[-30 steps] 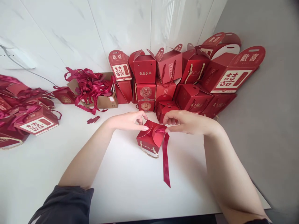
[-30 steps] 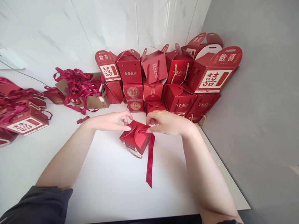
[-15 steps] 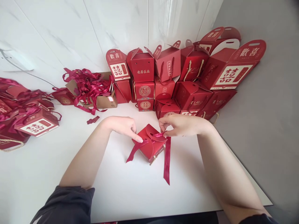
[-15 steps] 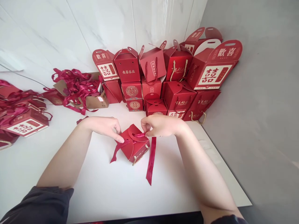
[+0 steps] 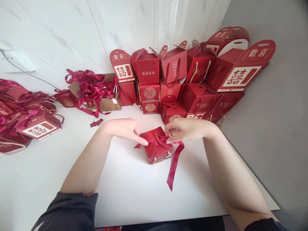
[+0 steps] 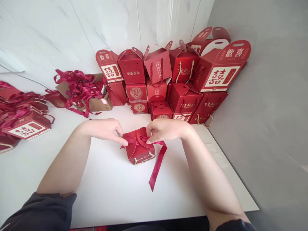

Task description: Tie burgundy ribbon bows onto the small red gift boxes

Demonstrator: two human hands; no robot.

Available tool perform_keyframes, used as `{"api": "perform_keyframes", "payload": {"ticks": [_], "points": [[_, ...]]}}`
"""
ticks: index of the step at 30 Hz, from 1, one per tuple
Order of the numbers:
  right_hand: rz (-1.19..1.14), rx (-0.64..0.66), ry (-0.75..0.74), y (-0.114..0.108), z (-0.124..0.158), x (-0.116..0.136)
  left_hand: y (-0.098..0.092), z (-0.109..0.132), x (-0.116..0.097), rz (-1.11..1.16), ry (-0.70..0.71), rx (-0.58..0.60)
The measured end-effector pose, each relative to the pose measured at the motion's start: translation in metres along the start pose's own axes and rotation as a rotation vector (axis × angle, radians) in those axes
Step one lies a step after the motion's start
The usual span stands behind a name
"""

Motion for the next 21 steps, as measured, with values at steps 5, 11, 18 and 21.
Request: {"api": "perform_keyframes", "payload": {"ticks": [5, 11, 18, 21], "points": [[0.032, 0.008, 0.005, 0.002, 0.0, 0.002, 0.01, -0.009, -0.013, 0.018, 0.106, 0.147], [0.049, -0.135, 0.016, -0.006, 0.001, 0.0, 0.0, -0.031, 0.018, 0.045, 0.079, 0.04], [0.156, -0.63, -0.048, -0.011, -0.019, 0.009, 0.003, -0.052, 0.135, -0.145, -0.635, -0.525], [0.201, -0.591, -0.19, 0.012, -0.037, 0.024, 0.017, -0.055, 0.166, -0.179, -0.75, -0.625]]}}
Point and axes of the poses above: each hand's wrist, its own z-axis away from the middle knuckle, its own y-axis out of the palm, x = y × z, the point moved 5 cm from there along -z, towards the middle knuckle, and after that the axes turned 5 degrees about -z, right-handed, at the moved point
